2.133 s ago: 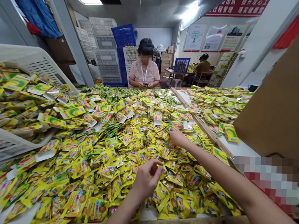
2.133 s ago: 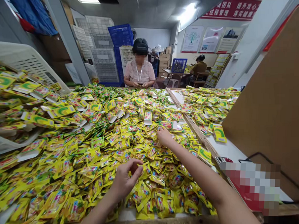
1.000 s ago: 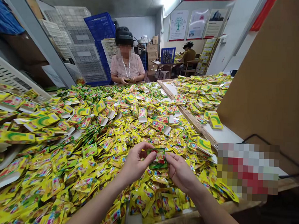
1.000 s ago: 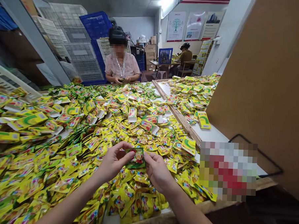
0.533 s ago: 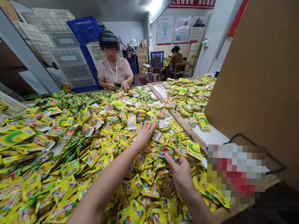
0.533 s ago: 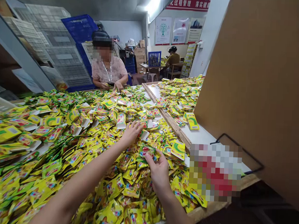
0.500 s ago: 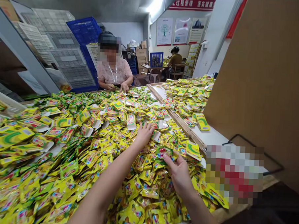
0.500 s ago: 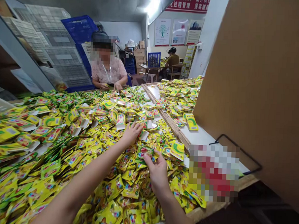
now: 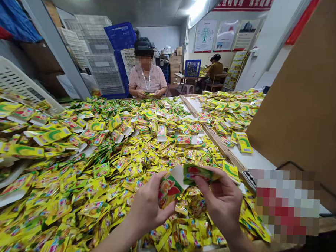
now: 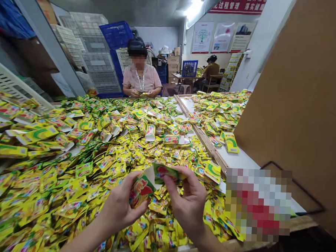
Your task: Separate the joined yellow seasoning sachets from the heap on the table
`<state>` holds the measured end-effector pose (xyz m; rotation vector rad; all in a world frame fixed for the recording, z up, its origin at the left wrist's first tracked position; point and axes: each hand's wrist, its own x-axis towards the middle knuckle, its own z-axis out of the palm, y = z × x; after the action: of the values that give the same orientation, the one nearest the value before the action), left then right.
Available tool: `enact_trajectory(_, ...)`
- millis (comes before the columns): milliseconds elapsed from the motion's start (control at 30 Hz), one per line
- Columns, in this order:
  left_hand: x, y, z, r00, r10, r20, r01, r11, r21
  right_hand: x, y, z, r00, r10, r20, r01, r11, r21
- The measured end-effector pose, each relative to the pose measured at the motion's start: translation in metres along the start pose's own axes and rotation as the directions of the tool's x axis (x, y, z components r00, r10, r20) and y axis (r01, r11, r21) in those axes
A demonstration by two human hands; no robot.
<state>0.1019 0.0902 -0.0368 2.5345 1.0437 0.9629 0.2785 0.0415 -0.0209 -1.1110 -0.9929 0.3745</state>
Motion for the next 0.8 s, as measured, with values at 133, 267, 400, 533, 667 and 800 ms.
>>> enact_trajectory(133,-0.020,0.001,0.004,0.985,0.021,-0.171,-0.022,1.000,0.000,0.005,-0.013,-0.001,0.912,-0.030,0.410,0.131,0.966,-0.222)
enact_trajectory(267,-0.025,-0.005,0.008,0.967,0.137,-0.217,-0.116,0.988,0.105,0.014,-0.023,-0.006,0.779,0.096,0.620,0.152,0.930,-0.335)
enact_trajectory(400,-0.031,-0.009,0.008,0.954,0.191,-0.231,-0.155,0.974,0.164,0.018,-0.023,0.004,0.700,0.235,0.674,-0.018,0.950,-0.313)
enact_trajectory(533,-0.036,-0.011,0.006,0.960,0.061,-0.272,-0.051,0.998,0.047,0.013,-0.016,0.019,0.811,0.225,0.540,-0.155,0.973,-0.172)
enact_trajectory(667,-0.039,-0.010,0.007,0.946,0.004,-0.326,-0.010,1.000,-0.018,0.001,-0.013,0.031,0.938,0.019,0.346,0.083,0.957,-0.276)
enact_trajectory(800,-0.038,-0.007,0.004,0.946,-0.089,-0.312,0.058,0.992,-0.109,-0.009,-0.012,0.034,0.903,-0.205,0.377,0.355,0.850,-0.388)
